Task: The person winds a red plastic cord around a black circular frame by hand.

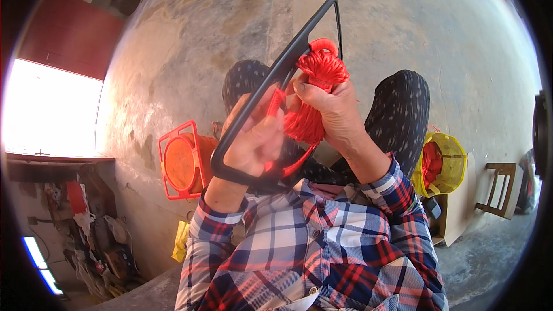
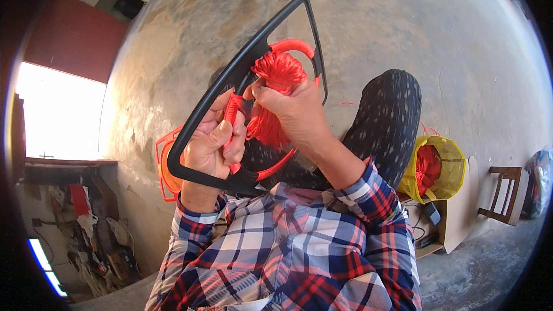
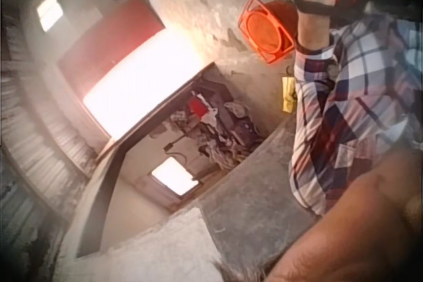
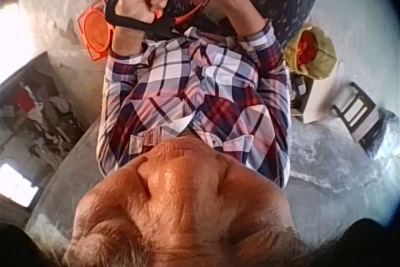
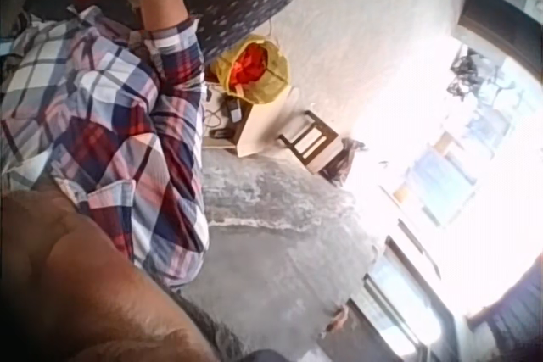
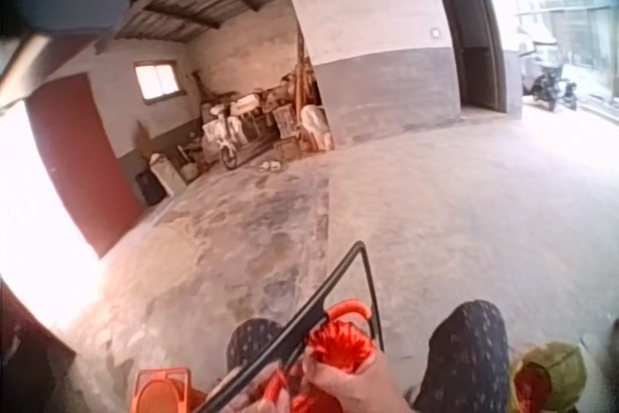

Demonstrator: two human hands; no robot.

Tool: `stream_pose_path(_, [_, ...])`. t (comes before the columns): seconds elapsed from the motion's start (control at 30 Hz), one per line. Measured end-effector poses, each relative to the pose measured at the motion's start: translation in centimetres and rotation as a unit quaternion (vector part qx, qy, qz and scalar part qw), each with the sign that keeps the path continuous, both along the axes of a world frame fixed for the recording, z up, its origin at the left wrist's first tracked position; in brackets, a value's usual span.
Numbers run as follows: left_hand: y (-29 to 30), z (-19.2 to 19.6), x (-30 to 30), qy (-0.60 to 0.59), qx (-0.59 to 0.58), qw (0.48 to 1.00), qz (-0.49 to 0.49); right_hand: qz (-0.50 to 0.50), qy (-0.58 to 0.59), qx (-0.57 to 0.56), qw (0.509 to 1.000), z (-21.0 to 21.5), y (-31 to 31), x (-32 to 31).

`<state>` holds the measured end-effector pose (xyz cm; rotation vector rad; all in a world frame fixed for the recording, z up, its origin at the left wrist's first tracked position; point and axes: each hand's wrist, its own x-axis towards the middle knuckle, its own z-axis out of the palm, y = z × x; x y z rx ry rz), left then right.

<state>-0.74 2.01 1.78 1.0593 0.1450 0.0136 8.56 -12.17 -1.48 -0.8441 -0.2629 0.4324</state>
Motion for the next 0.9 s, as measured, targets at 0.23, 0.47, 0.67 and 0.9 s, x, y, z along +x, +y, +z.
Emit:
stream_pose_path(0.23, [0.0,0.0,0.4,0.0,0.014,1.0,0.017,0.026,0.007,0.033,0.999,0.7,0.0,-1.1])
stream_pose_path(0.47, [-0.1,-0.1,0.6,-0.01,0.029,1.0,0.003,0.033,0.022,0.021,0.999,0.9,0.2,-0.5])
stream_pose_path(0.67, [-0.4,0.2,0.6,-0.002,0.044,0.999,0.013,0.025,0.032,0.053,0.998,0.4,0.3,-0.1])
stream_pose_path(0.9, [-0.7,0.2,0.5,-0.024,0.048,0.999,0.002,0.076,0.082,0.069,0.991,0.1,0.2,-0.7])
